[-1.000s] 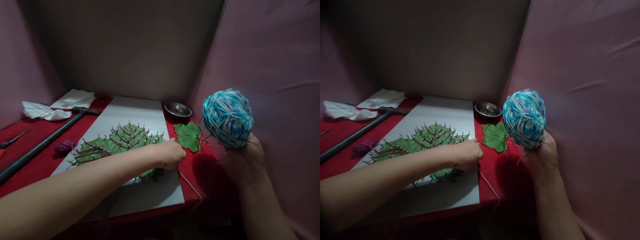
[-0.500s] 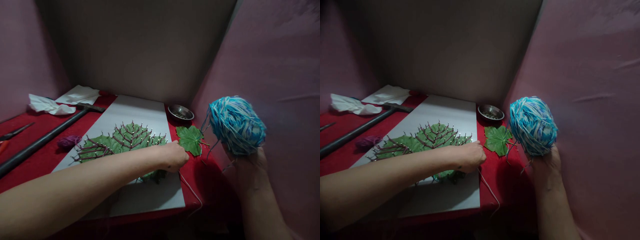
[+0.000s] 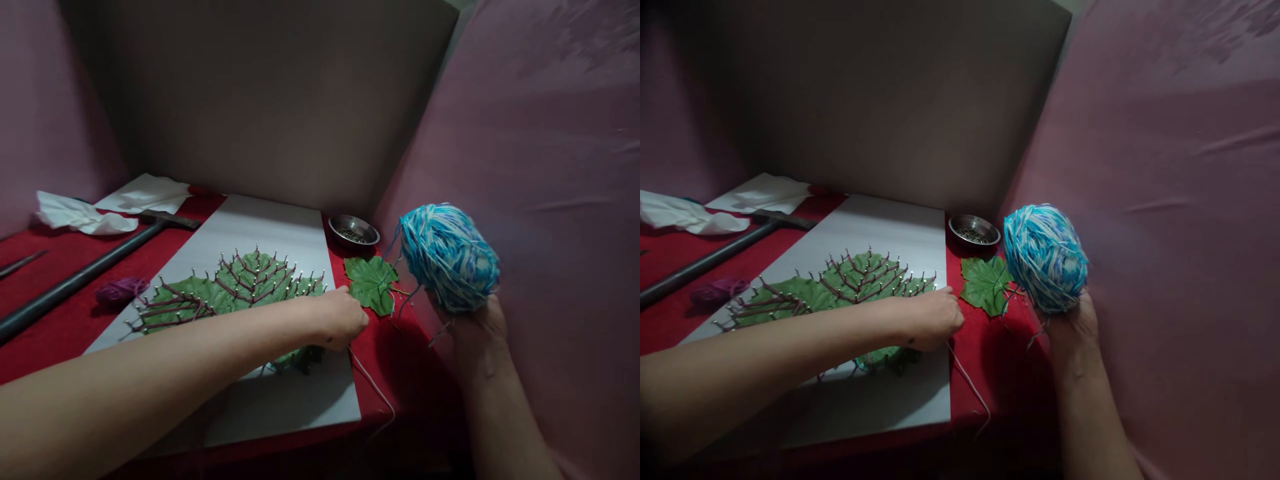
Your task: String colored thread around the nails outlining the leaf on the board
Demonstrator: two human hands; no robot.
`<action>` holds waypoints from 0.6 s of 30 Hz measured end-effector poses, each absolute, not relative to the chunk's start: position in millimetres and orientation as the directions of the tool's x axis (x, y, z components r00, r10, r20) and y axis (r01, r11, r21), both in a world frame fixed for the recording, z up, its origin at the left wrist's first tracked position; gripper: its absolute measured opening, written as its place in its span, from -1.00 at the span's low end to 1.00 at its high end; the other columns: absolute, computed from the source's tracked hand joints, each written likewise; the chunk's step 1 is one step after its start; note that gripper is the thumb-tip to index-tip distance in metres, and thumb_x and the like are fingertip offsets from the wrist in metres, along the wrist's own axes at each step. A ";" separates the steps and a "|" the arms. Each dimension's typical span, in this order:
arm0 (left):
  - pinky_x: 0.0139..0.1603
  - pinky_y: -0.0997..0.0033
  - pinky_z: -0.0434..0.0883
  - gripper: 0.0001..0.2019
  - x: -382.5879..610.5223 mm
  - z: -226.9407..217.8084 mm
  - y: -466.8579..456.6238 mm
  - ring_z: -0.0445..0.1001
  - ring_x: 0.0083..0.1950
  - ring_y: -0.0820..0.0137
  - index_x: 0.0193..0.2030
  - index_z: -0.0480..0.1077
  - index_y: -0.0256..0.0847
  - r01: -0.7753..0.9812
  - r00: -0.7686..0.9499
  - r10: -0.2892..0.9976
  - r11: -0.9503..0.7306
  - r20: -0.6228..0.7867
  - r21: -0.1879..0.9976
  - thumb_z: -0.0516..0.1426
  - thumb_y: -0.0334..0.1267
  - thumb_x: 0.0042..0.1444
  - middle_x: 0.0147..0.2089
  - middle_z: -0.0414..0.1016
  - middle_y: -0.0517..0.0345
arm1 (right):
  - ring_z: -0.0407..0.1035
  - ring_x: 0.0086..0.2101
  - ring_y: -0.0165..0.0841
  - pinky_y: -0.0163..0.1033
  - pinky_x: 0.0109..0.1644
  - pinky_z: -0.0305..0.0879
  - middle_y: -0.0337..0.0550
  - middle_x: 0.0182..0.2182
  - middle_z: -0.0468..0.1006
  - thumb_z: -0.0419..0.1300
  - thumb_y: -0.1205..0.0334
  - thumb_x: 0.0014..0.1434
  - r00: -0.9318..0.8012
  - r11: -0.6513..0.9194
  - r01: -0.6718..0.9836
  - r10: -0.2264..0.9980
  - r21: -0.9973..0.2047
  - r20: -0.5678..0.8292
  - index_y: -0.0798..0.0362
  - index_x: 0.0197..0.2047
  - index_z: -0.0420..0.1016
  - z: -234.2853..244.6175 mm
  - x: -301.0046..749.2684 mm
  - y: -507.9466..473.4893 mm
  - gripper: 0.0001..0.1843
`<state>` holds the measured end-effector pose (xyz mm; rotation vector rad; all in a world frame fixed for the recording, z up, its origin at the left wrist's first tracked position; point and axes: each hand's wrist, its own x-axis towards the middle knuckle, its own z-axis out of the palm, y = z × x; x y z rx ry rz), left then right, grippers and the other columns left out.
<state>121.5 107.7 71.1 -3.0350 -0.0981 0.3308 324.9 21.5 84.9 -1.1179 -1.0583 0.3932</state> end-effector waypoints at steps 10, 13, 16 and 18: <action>-0.08 0.17 0.30 -0.81 120.1 75.3 105.6 0.47 -0.32 0.25 -0.33 0.49 -0.32 0.074 0.965 0.098 -0.991 -0.243 -0.107 0.13 -0.52 -0.13 -0.36 0.56 -0.11 | 0.44 -0.30 -0.31 -0.06 -0.11 0.40 -0.17 -0.28 0.55 0.10 0.23 0.06 0.673 0.452 -0.062 0.678 -0.890 0.297 0.01 -0.10 0.48 73.3 322.2 31.9 -0.68; -0.10 0.19 0.30 -0.80 120.8 73.9 106.2 0.46 -0.33 0.26 -0.32 0.49 -0.33 0.072 0.965 0.097 -0.991 -0.243 -0.110 0.12 -0.52 -0.12 -0.35 0.57 -0.12 | 0.40 -0.25 -0.31 -0.04 -0.05 0.35 -0.15 -0.21 0.50 0.11 0.27 0.05 0.683 0.407 0.286 0.548 -0.867 0.483 0.02 0.05 0.39 60.4 325.4 32.8 -0.56; -0.05 0.15 0.29 -0.78 121.4 73.3 106.1 0.47 -0.30 0.25 -0.30 0.50 -0.32 0.080 0.966 0.106 -0.990 -0.236 -0.115 0.11 -0.52 -0.10 -0.33 0.57 -0.12 | 0.30 -0.05 -0.21 0.06 0.09 0.21 -0.06 -0.05 0.40 0.06 0.31 0.07 0.479 0.147 0.807 0.405 -0.572 0.779 0.01 0.16 0.28 47.6 330.3 36.9 -0.46; -0.07 0.14 0.29 -0.78 121.5 74.0 105.7 0.47 -0.30 0.23 -0.29 0.50 -0.33 0.077 0.968 0.101 -0.991 -0.231 -0.110 0.11 -0.51 -0.10 -0.35 0.57 -0.14 | 0.18 0.07 -0.10 0.13 0.15 0.10 0.02 0.04 0.33 0.05 0.36 0.04 0.269 -0.071 0.961 0.467 -0.267 0.843 0.02 0.17 0.27 38.8 333.3 41.2 -0.42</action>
